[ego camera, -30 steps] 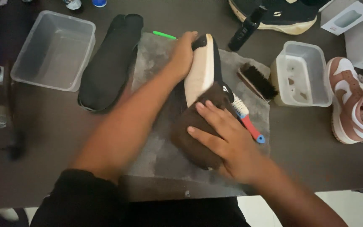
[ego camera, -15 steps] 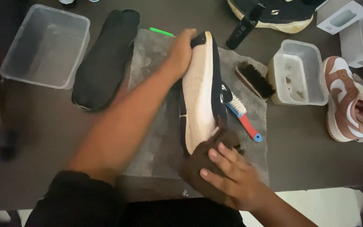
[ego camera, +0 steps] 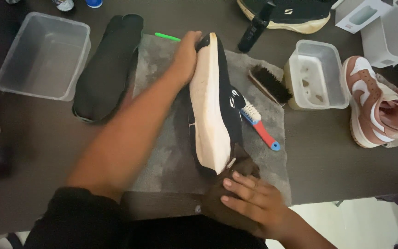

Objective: The person wipes the sole of a black and white sneaker with a brown cloth, then sprays a cleaning solution onto the sole. They use a blue and red brush to scrub the sole repeatedly, focusing on the midsole area.

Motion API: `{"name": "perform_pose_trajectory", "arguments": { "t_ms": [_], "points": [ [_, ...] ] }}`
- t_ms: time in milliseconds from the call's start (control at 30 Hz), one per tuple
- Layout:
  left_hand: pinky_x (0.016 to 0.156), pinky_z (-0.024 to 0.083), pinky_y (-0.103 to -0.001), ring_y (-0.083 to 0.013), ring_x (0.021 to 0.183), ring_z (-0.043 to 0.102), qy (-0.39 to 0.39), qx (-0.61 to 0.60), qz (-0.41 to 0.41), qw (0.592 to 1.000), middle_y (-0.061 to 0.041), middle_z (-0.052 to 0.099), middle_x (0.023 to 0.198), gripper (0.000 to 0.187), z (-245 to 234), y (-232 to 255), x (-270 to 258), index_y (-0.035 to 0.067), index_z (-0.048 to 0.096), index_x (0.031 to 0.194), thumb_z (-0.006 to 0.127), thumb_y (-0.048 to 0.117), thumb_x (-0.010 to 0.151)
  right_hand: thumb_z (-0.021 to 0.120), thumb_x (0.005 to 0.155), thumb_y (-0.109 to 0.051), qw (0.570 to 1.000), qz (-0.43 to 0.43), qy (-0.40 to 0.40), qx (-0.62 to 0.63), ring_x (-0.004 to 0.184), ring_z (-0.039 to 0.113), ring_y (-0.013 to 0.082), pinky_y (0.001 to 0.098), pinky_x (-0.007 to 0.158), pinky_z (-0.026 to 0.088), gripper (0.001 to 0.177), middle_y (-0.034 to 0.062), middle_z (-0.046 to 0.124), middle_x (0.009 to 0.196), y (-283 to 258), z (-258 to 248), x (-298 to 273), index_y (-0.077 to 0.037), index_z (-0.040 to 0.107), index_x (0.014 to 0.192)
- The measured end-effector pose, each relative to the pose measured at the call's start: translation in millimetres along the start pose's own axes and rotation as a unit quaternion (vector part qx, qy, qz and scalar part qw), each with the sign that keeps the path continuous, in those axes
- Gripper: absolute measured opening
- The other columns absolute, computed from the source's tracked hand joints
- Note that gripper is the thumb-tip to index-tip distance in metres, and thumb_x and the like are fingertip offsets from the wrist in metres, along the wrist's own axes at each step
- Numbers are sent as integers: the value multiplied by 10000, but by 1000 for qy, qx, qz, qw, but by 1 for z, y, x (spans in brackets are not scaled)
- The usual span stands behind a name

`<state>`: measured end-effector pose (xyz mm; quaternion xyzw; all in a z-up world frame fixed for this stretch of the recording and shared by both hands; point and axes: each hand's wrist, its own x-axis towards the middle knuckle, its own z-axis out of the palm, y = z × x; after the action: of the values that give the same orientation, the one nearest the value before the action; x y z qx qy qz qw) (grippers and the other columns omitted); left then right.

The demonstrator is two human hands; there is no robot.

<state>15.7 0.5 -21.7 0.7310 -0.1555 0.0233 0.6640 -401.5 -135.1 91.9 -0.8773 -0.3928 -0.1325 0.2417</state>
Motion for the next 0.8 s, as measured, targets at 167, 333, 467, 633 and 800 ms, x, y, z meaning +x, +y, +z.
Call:
{"name": "perform_pose_trajectory", "arguments": {
  "t_ms": [167, 333, 467, 633, 800],
  "points": [
    [989, 425, -332, -133, 1049, 592, 21, -224, -186, 956, -11, 669, 1075, 353, -7, 61, -19, 170, 692, 991, 478, 418, 860, 577, 1183, -492, 784, 106, 129, 597, 1584, 294, 367, 520, 1210, 466, 764, 271, 290, 1670, 15, -2, -21, 66, 256, 1594],
    [1013, 422, -380, -194, 1149, 611, 16, -107, -134, 985, -78, 685, 1207, 468, -8, 39, -14, 149, 696, 1157, 438, 440, 897, 551, 1065, -101, 802, 172, 398, 410, 1436, 487, 455, 664, 1279, 415, 372, 267, 488, 1511, 25, -38, 49, 0, 530, 1422],
    [1047, 435, -419, -272, 1203, 618, 0, 94, 121, 988, -151, 672, 1268, 333, -4, -11, -3, 73, 610, 1240, 560, 176, 928, 606, 1029, -207, 876, 233, 420, 40, 1117, 612, 260, 383, 1037, 525, 393, 130, 628, 1203, 46, -67, 96, 12, 575, 1353],
    [1043, 437, -409, -315, 1197, 625, 10, 112, 93, 989, -168, 680, 1280, 371, 6, -35, 13, 93, 618, 1279, 471, 227, 966, 651, 958, -123, 968, -56, 58, -236, 1385, 639, 340, 429, 1041, 481, 470, 156, 624, 1504, 69, -84, 174, -97, 604, 1425],
    [1058, 427, -446, -342, 1269, 605, -27, 93, -35, 995, -199, 652, 1369, 523, -3, 13, -6, 101, 626, 1326, 332, 368, 987, 718, 1006, -167, 936, -143, 5, -321, 1227, 698, 237, 341, 709, 440, 182, 53, 742, 1335, 63, -52, 179, -137, 752, 1183]
  ]
}}
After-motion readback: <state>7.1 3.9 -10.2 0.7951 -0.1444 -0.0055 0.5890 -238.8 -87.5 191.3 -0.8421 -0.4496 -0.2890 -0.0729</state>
